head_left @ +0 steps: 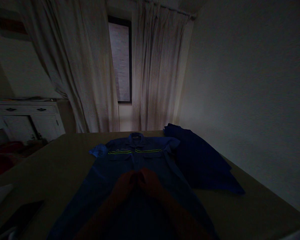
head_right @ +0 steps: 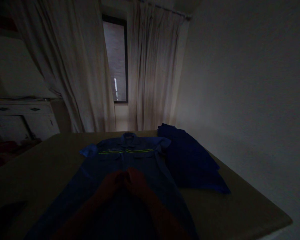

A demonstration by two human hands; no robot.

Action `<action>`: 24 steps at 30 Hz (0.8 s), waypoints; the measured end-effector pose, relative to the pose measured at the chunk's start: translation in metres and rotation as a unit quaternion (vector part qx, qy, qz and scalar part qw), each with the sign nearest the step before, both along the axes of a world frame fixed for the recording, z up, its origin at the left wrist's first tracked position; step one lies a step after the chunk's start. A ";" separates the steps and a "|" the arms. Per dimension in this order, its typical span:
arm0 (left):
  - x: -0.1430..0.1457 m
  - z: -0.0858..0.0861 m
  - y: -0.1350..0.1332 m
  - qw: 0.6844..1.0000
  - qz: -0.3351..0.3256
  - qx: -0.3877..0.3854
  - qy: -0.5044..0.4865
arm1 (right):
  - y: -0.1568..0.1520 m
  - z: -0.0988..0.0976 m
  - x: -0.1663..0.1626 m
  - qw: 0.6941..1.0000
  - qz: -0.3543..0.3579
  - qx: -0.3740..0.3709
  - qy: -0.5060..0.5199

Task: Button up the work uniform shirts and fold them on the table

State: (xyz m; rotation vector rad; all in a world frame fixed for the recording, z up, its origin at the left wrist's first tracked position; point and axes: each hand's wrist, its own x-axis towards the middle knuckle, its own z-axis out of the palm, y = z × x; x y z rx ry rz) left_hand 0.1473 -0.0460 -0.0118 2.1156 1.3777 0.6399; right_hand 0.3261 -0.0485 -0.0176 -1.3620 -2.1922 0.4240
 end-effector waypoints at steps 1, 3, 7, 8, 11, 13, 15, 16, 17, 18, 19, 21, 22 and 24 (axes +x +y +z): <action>0.001 0.000 -0.001 1.000 0.009 0.001 0.015 | -0.001 0.001 -0.001 1.000 0.002 -0.001 -0.001; 0.003 -0.001 -0.002 0.998 0.037 0.000 0.049 | -0.002 0.002 -0.001 1.000 0.007 0.002 -0.003; 0.008 -0.004 -0.005 0.993 0.066 0.018 0.096 | -0.001 -0.001 -0.002 1.000 0.015 0.018 -0.009; 0.008 -0.004 -0.005 0.992 0.064 0.031 0.101 | -0.001 -0.002 -0.002 1.000 0.015 0.021 -0.003; 0.008 -0.004 -0.005 0.989 0.053 0.081 0.109 | 0.001 -0.002 -0.002 0.998 0.007 0.009 0.059; 0.006 -0.003 -0.005 0.988 0.037 0.104 0.106 | 0.002 0.001 -0.002 0.992 -0.003 -0.025 0.123; 0.004 -0.002 -0.005 0.989 0.019 0.110 0.094 | 0.003 0.005 0.000 0.983 -0.020 -0.047 0.177; 0.003 -0.002 -0.005 0.990 0.008 0.112 0.086 | 0.003 0.008 0.001 0.979 -0.033 -0.043 0.195; 0.002 -0.003 -0.005 0.990 -0.002 0.116 0.077 | 0.003 0.011 0.003 0.977 -0.047 -0.032 0.206; 0.001 -0.004 -0.004 0.990 -0.012 0.123 0.071 | 0.002 0.014 0.005 0.975 -0.060 -0.017 0.212; 0.001 -0.005 -0.003 0.989 -0.018 0.131 0.067 | 0.002 0.019 0.008 0.974 -0.070 -0.005 0.217; 0.002 -0.006 -0.002 0.988 -0.017 0.142 0.062 | 0.000 0.030 0.012 0.974 -0.078 0.003 0.213; 0.003 -0.005 -0.002 0.988 -0.009 0.142 0.060 | -0.003 0.037 0.014 0.976 -0.076 0.001 0.203; 0.002 -0.002 -0.003 0.991 0.012 0.123 0.055 | -0.014 0.053 0.016 0.985 -0.056 -0.006 0.161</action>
